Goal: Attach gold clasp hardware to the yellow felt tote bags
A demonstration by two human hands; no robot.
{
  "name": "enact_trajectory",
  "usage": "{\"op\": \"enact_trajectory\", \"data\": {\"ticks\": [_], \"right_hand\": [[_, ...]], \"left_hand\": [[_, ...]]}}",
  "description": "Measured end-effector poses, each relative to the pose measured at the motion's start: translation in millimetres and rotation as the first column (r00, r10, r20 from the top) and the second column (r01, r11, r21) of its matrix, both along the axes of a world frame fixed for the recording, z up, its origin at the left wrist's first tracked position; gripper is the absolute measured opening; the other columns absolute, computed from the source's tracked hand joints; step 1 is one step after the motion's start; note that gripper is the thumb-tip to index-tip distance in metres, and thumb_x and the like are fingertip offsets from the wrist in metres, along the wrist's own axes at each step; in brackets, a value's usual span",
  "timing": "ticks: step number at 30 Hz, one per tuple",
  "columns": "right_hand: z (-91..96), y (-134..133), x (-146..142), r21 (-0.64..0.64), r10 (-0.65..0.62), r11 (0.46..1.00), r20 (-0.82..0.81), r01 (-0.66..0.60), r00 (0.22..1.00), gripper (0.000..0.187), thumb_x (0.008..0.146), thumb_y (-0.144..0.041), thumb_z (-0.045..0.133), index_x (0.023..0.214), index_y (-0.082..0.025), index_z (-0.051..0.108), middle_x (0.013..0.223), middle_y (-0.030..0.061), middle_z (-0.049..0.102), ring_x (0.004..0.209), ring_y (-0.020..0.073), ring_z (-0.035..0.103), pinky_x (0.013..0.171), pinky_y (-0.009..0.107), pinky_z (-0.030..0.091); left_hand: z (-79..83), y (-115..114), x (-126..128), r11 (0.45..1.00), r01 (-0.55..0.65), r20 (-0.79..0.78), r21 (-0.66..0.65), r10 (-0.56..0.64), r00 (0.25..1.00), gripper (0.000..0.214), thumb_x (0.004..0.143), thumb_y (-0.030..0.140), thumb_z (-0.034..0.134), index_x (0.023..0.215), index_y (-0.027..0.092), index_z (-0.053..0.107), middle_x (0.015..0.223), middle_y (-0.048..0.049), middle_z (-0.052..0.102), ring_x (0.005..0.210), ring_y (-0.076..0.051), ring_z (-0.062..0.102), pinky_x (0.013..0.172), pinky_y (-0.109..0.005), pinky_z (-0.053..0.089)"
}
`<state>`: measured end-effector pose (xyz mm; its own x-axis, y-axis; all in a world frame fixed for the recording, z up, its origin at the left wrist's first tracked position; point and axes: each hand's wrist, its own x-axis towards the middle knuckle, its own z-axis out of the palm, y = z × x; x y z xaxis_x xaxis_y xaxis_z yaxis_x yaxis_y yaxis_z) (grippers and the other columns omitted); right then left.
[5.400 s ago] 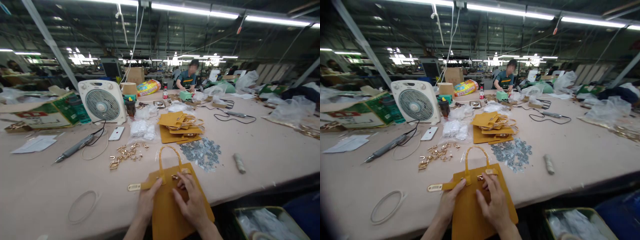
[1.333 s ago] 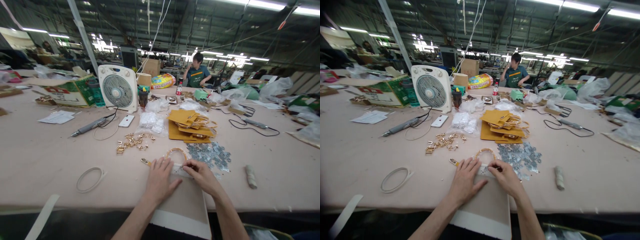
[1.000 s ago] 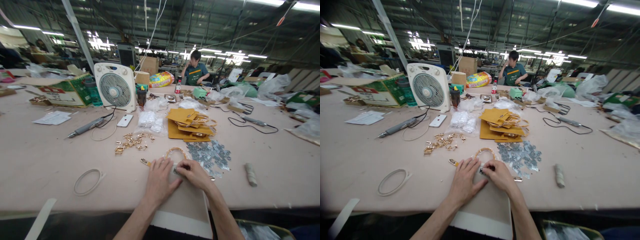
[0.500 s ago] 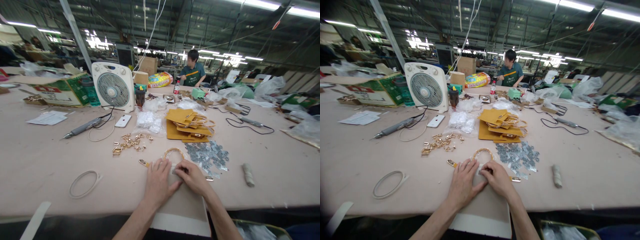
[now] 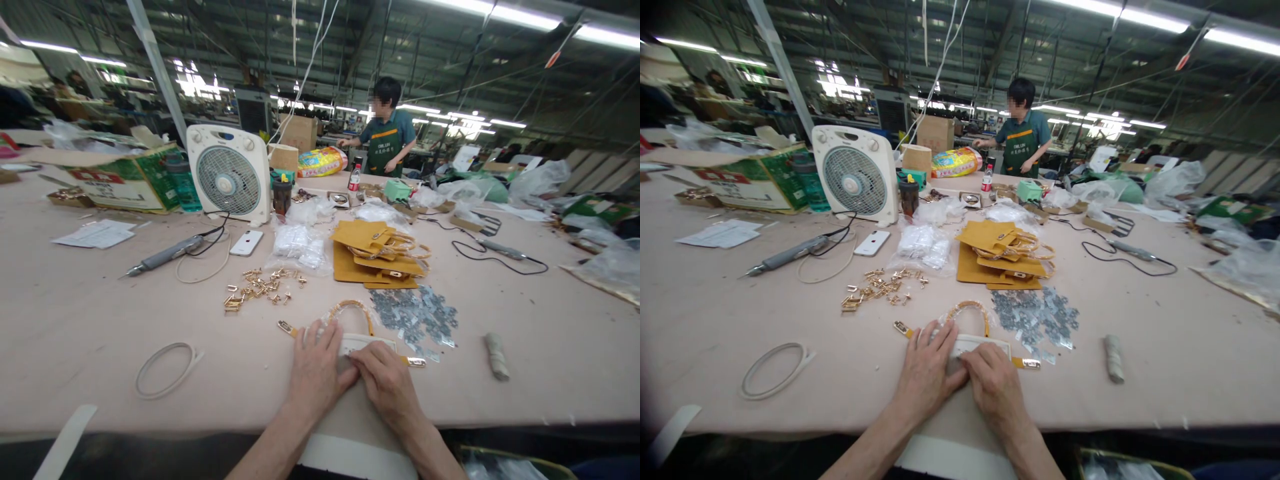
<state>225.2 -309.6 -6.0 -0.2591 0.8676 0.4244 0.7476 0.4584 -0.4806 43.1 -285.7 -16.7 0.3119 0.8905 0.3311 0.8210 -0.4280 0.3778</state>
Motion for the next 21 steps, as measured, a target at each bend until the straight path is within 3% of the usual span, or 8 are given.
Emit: {"op": "enact_trajectory", "data": {"ticks": [6, 16, 21], "right_hand": [[15.3, 13, -3, -0.189, -0.08, 0.98, -0.077, 0.064, 0.994, 0.02, 0.1, -0.03, 0.055, 0.094, -0.027, 0.074, 0.093, 0.0069, 0.07, 0.093, 0.0247, 0.066, 0.085, 0.037, 0.051], [39.0, 41, 3, -0.439, -0.14, 0.889, 0.006, 0.129, 0.99, 0.01, 0.081, -0.024, 0.073, 0.09, -0.025, 0.075, 0.091, 0.0021, 0.073, 0.084, 0.0203, 0.066, 0.077, 0.032, 0.046], [43.3, 45, 7, -0.471, -0.141, 0.876, -0.038, 0.106, 0.989, 0.015, 0.078, -0.022, 0.076, 0.093, -0.023, 0.074, 0.091, 0.0009, 0.074, 0.078, 0.0174, 0.064, 0.073, 0.029, 0.044]], "left_hand": [[1.4, -2, 0, 1.0, -0.01, 0.03, 0.013, 0.009, 1.0, 0.067, 0.094, 0.061, 0.06, 0.149, 0.024, 0.054, 0.157, -0.0082, 0.055, 0.145, -0.039, 0.044, 0.12, -0.065, 0.033], [2.5, -2, 0, 1.0, -0.003, -0.015, 0.02, 0.003, 1.0, 0.068, 0.094, 0.063, 0.061, 0.149, 0.023, 0.054, 0.157, -0.009, 0.055, 0.144, -0.039, 0.044, 0.119, -0.065, 0.033], [1.7, -1, 2, 0.999, -0.002, -0.061, 0.041, 0.005, 0.998, 0.07, 0.094, 0.062, 0.06, 0.151, 0.022, 0.053, 0.158, -0.0098, 0.054, 0.144, -0.038, 0.045, 0.118, -0.063, 0.035]]}}
